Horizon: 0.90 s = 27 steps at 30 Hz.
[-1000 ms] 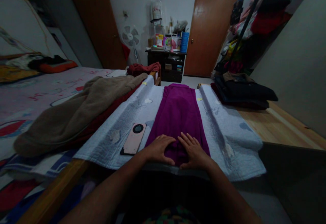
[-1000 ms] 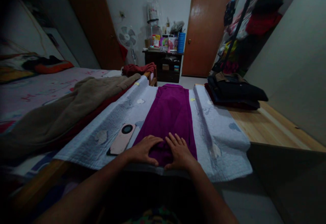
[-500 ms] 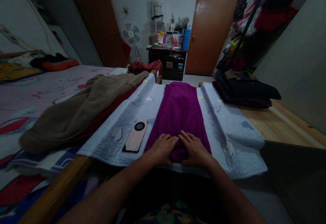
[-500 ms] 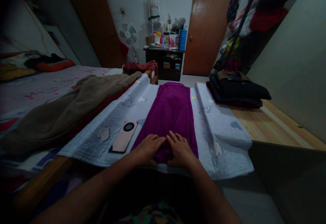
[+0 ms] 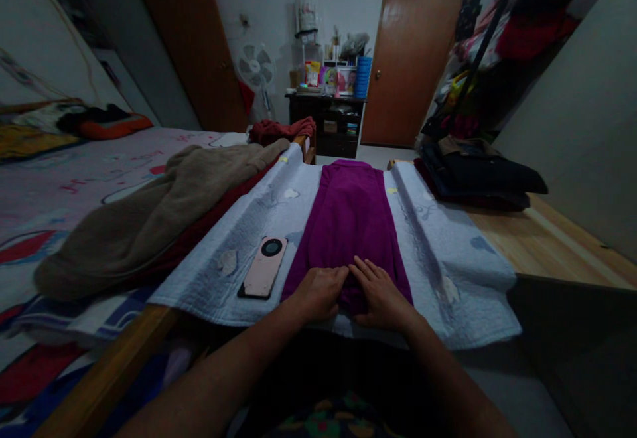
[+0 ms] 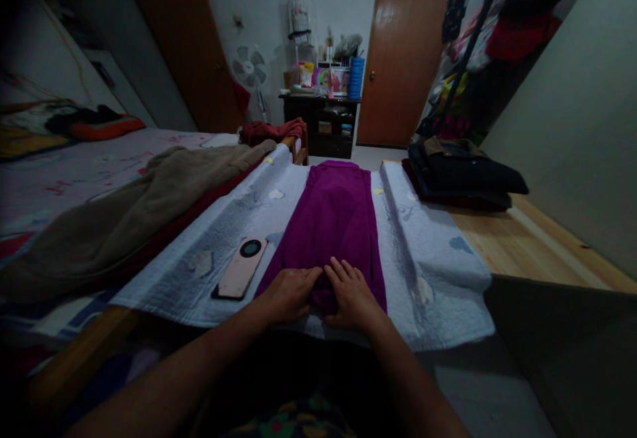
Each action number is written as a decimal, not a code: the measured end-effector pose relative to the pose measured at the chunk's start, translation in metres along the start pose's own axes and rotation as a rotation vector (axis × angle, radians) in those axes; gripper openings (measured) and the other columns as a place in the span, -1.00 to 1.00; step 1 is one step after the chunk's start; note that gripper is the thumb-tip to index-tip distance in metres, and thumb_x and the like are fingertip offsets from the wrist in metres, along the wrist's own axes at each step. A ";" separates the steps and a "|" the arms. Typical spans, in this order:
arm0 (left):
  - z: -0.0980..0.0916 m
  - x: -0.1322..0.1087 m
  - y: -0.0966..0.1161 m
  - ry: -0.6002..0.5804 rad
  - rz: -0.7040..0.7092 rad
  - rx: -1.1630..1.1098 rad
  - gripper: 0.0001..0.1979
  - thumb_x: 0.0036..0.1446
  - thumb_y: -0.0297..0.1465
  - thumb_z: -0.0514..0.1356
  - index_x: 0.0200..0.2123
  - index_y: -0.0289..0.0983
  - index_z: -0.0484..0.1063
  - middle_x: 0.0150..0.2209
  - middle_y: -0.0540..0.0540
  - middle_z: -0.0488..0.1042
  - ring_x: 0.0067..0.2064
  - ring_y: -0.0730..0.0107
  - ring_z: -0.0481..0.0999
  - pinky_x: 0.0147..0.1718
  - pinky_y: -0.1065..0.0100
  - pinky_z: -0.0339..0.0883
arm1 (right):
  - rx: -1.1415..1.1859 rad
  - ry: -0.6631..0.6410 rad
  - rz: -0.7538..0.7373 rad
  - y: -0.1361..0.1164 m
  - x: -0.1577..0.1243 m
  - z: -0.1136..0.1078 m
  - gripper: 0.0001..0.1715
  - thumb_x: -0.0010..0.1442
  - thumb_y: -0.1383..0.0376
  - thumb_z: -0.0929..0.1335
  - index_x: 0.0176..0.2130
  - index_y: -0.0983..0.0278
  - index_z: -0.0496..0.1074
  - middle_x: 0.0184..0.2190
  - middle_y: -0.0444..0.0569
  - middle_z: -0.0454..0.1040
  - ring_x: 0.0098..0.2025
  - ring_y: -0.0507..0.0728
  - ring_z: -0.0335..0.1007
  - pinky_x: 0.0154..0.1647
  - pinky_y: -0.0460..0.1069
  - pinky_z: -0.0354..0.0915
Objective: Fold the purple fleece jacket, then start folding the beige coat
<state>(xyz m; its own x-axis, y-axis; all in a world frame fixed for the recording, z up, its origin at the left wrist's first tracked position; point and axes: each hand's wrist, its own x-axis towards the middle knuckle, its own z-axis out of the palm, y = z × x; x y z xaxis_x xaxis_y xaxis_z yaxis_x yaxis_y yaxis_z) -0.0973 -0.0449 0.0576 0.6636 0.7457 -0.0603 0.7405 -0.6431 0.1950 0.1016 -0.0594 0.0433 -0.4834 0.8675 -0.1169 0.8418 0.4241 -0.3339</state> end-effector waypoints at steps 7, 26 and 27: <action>-0.006 0.002 -0.012 -0.028 -0.063 -0.014 -0.60 0.01 -0.35 0.20 -0.03 -0.20 0.28 -0.14 -0.11 0.55 -0.08 0.07 0.56 -0.16 0.20 0.41 | -0.018 0.016 0.011 0.000 0.004 -0.004 0.05 -0.11 0.33 0.39 0.34 0.31 0.08 0.40 0.11 -0.06 0.38 0.31 -0.10 0.30 0.19 0.01; -0.002 -0.012 -0.014 0.058 -0.083 -0.034 -0.47 -0.12 -0.58 0.23 0.00 -0.23 0.31 0.01 -0.17 0.38 0.07 0.09 0.33 0.08 0.12 0.25 | -0.188 -0.025 0.046 -0.021 0.018 -0.031 -0.43 0.07 0.41 0.32 0.10 0.21 0.35 0.07 0.09 0.35 0.04 0.26 0.29 -0.02 0.11 0.24; -0.003 -0.011 -0.014 0.042 -0.082 -0.020 -0.50 -0.11 -0.58 0.21 -0.03 -0.24 0.32 -0.03 -0.17 0.40 0.04 0.10 0.35 0.05 0.13 0.27 | -0.216 0.005 0.067 -0.026 0.018 -0.027 -0.47 0.11 0.41 0.30 0.09 0.23 0.35 0.07 0.11 0.35 0.05 0.28 0.28 -0.04 0.12 0.24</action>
<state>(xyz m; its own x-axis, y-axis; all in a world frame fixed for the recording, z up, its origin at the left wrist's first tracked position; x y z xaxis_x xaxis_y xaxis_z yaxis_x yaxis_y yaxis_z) -0.1152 -0.0438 0.0588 0.5951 0.8029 -0.0356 0.7899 -0.5761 0.2103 0.0770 -0.0478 0.0751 -0.4235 0.8969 -0.1273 0.9043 0.4105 -0.1170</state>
